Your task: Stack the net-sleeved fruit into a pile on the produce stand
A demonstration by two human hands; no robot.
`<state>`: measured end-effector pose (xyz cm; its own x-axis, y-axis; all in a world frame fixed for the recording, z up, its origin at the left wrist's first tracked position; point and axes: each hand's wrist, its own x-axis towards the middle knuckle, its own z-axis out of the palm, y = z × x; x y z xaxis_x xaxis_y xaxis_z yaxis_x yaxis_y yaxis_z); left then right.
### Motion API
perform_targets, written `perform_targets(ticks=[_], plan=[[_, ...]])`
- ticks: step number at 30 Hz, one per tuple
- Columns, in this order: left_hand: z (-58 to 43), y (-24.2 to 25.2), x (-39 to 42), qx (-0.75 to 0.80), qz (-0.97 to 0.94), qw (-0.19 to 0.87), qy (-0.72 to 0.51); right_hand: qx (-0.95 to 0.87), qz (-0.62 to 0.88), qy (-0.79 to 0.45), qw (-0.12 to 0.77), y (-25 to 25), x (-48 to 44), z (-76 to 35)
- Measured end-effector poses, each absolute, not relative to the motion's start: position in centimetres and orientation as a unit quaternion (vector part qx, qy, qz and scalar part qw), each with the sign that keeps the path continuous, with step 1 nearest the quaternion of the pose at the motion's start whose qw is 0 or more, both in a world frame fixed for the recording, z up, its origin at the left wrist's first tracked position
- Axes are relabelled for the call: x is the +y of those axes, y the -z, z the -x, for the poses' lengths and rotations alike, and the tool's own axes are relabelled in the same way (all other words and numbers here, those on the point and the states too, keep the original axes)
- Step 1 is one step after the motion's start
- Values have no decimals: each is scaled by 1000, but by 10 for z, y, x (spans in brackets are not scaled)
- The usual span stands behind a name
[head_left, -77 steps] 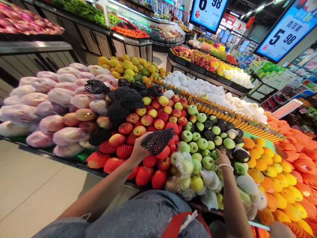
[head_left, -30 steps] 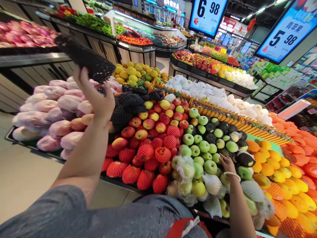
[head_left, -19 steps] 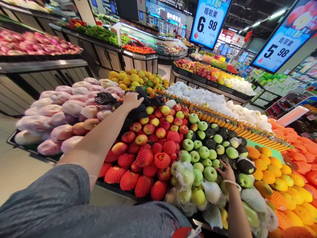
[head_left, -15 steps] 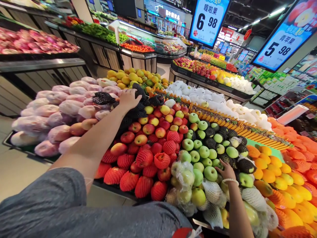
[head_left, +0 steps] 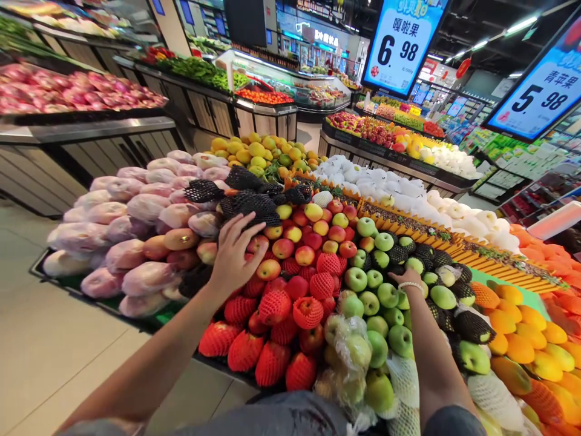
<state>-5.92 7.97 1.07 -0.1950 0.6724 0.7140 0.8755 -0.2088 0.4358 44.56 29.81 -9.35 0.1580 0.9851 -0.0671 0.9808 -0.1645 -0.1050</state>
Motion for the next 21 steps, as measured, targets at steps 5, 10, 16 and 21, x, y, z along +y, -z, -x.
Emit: perform_targets(ticks=[5,10,16,21], plan=[[55,29,41,-643,607,93,457,-593,801,-66,-47,99,311,-420],[47,48,34,-643,607,82,460,-638,762,-88,-68,78,297,-433],[-1,36,39,-594,621,-7,511,-635,699,-120,305,36,233,-443],[-90,20,44,-455,663,-294,516,-504,507,-445,540,36,148,-414]])
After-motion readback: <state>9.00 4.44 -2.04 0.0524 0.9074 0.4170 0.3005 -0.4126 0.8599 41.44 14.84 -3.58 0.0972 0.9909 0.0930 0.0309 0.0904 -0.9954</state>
